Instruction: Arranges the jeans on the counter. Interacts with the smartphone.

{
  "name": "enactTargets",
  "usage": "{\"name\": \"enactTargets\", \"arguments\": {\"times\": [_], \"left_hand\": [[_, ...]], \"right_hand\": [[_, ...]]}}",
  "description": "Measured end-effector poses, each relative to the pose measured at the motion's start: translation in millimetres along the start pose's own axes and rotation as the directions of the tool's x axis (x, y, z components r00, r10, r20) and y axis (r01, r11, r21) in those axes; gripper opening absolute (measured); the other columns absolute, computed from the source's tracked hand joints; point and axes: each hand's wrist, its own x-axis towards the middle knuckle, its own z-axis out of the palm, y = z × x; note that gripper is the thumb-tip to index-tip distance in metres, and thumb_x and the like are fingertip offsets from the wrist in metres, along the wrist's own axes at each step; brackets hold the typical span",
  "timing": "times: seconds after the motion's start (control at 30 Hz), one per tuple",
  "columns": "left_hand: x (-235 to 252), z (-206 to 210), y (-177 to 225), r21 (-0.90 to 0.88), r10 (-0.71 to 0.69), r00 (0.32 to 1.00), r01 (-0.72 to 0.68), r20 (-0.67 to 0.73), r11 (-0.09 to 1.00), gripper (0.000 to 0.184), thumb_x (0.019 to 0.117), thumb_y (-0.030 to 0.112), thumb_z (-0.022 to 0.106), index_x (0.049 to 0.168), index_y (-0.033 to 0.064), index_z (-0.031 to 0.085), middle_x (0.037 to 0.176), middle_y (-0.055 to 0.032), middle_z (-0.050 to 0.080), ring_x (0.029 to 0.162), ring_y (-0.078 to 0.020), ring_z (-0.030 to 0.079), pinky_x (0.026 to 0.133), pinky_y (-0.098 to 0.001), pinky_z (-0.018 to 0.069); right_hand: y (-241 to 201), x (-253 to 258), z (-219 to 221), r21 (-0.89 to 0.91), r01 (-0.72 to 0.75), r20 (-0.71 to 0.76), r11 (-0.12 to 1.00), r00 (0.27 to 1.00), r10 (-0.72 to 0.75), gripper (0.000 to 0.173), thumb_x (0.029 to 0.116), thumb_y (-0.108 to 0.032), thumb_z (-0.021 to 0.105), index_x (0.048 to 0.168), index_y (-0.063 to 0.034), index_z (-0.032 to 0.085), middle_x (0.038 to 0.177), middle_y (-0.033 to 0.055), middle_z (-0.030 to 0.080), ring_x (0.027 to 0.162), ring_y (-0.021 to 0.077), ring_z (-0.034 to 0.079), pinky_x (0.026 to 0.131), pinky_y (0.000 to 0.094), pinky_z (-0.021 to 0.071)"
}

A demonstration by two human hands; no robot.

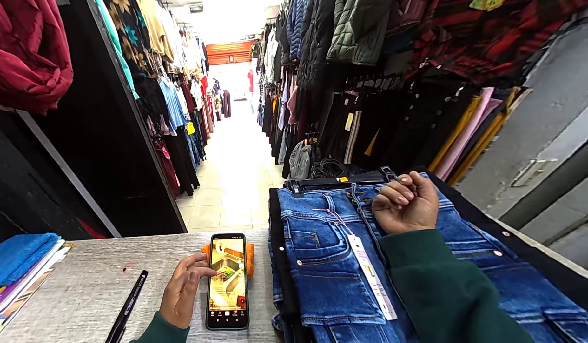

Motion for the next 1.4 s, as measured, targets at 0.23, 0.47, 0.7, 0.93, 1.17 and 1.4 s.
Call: {"name": "enactTargets", "arguments": {"times": [0.23, 0.47, 0.7, 0.93, 1.17, 1.4], "left_hand": [[0.1, -0.5, 0.7, -0.002, -0.004, 1.000, 0.004, 0.011, 1.000, 0.071, 0.1027, 0.063, 0.037, 0.096, 0.0039, 0.076, 0.125, -0.0163, 0.063, 0.112, -0.0095, 0.065, 0.094, -0.0239, 0.0547], [0.8, 0.1, 1.3, 0.006, -0.010, 1.000, 0.010, 0.007, 1.000, 0.071, 0.1029, 0.062, 0.037, 0.094, 0.0036, 0.076, 0.125, -0.0159, 0.064, 0.112, -0.0093, 0.065, 0.094, -0.0237, 0.0544], [0.3, 0.3, 1.8, 0.008, -0.004, 1.000, 0.004, 0.001, 1.000, 0.071, 0.1028, 0.063, 0.037, 0.094, 0.0037, 0.076, 0.124, -0.0162, 0.064, 0.112, -0.0091, 0.065, 0.094, -0.0238, 0.0546], [0.4, 0.4, 0.9, 0.004, -0.013, 1.000, 0.013, 0.003, 1.000, 0.072, 0.1020, 0.064, 0.038, 0.094, 0.0041, 0.076, 0.125, -0.0155, 0.064, 0.112, -0.0091, 0.065, 0.094, -0.0237, 0.0546], [-0.1, 1.5, 13.3, 0.112, 0.248, 0.969, -0.245, -0.012, 0.963, 0.061, 0.1057, 0.059, 0.032, 0.103, 0.0149, 0.074, 0.128, -0.0084, 0.064, 0.122, -0.0091, 0.061, 0.101, -0.0255, 0.0526], [-44.7, 72.6, 70.9, -0.057, 0.587, 0.698, -0.623, 0.410, 0.780, 0.061, 0.1097, 0.048, 0.030, 0.122, 0.0017, 0.066, 0.130, -0.0174, 0.067, 0.126, -0.0230, 0.060, 0.111, -0.0342, 0.0415]], "right_hand": [[0.1, -0.9, 1.1, -0.012, 0.003, -0.004, 1.000, 1.000, -0.003, 0.041, 0.1066, -0.032, 0.040, 0.069, -0.0260, 0.056, 0.050, -0.0140, 0.043, 0.040, -0.0039, 0.040, 0.042, 0.0107, 0.0353], [-0.2, -0.2, -0.4, -0.005, 0.000, 0.005, 1.000, 1.000, 0.000, 0.041, 0.1063, -0.031, 0.040, 0.070, -0.0258, 0.057, 0.050, -0.0139, 0.044, 0.040, -0.0040, 0.040, 0.042, 0.0106, 0.0355], [0.0, -0.4, -0.1, -0.001, 0.002, 0.007, 1.000, 1.000, -0.002, 0.041, 0.1062, -0.031, 0.040, 0.069, -0.0258, 0.056, 0.050, -0.0137, 0.043, 0.040, -0.0038, 0.040, 0.042, 0.0106, 0.0355], [-0.1, 0.0, -0.5, 0.007, -0.002, 0.016, 1.000, 1.000, 0.002, 0.041, 0.1062, -0.030, 0.041, 0.069, -0.0254, 0.056, 0.050, -0.0134, 0.043, 0.040, -0.0039, 0.041, 0.042, 0.0106, 0.0355], [-0.2, 0.0, 0.1, 0.014, -0.008, 0.019, 1.000, 1.000, 0.008, 0.042, 0.1065, -0.032, 0.041, 0.069, -0.0247, 0.057, 0.051, -0.0133, 0.044, 0.040, -0.0034, 0.041, 0.042, 0.0109, 0.0369], [-0.4, 0.0, 1.2, -0.012, -0.001, 0.017, 1.000, 1.000, 0.001, 0.043, 0.1067, -0.033, 0.040, 0.069, -0.0248, 0.057, 0.050, -0.0133, 0.044, 0.040, -0.0035, 0.041, 0.042, 0.0110, 0.0364]]}}
